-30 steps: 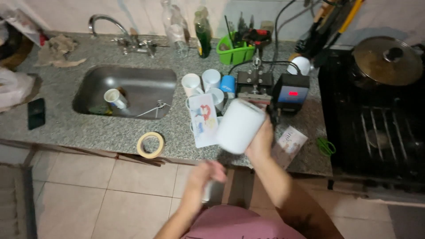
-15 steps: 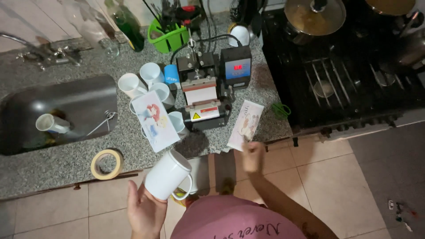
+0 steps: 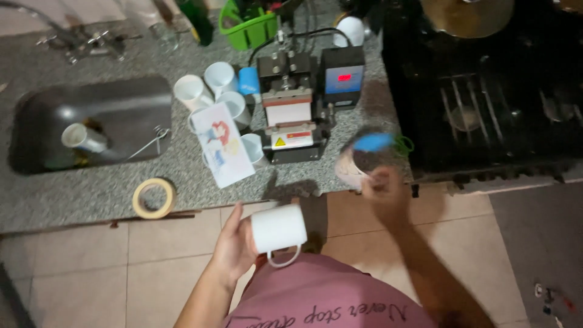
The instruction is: The person cuts printed images from paper using scissors, then wraps a blue transfer sheet around a white mug and places it into a heat press machine. They repeat the cutting process with another printed image. The person handles paper, scissors, tape, mugs, and a heat press.
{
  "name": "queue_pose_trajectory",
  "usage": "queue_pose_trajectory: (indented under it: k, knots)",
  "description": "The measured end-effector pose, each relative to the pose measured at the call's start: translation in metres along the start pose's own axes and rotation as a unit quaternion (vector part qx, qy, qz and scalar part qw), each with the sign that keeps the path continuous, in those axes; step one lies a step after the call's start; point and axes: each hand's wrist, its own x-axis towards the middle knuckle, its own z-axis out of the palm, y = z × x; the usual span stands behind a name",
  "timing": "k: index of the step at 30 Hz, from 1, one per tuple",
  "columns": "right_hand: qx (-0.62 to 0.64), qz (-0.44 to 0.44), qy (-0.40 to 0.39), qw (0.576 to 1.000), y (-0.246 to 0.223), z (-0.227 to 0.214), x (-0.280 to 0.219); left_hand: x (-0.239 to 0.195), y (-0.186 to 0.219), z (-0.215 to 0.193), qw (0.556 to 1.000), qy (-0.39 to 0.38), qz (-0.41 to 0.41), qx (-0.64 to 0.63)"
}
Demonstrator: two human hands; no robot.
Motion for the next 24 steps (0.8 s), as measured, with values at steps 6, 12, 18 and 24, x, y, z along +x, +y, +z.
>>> queue_pose_trajectory:
  k: [6,12,18,24]
  knots:
    - [0.111,-0.475,-0.203,0.849,-0.106,-0.055,0.052,-0.019,0.008,0.051,0.996,-0.069,0.027,0.055]
    - [0.175,-0.475,-0.156,0.848,-0.103,-0.017,0.082,0.019,-0.011,0.002,0.984,-0.169,0.032,0.034]
    - [0.194,-0.467,-0.209,0.837,-0.109,0.004,0.103,-0.008,-0.007,0.022,0.986,-0.136,0.065,0.074]
    - [0.144,-0.271,-0.017,0.952,-0.148,0.012,0.044,-0.029,-0.006,0.042,0.978,-0.104,0.159,0.080]
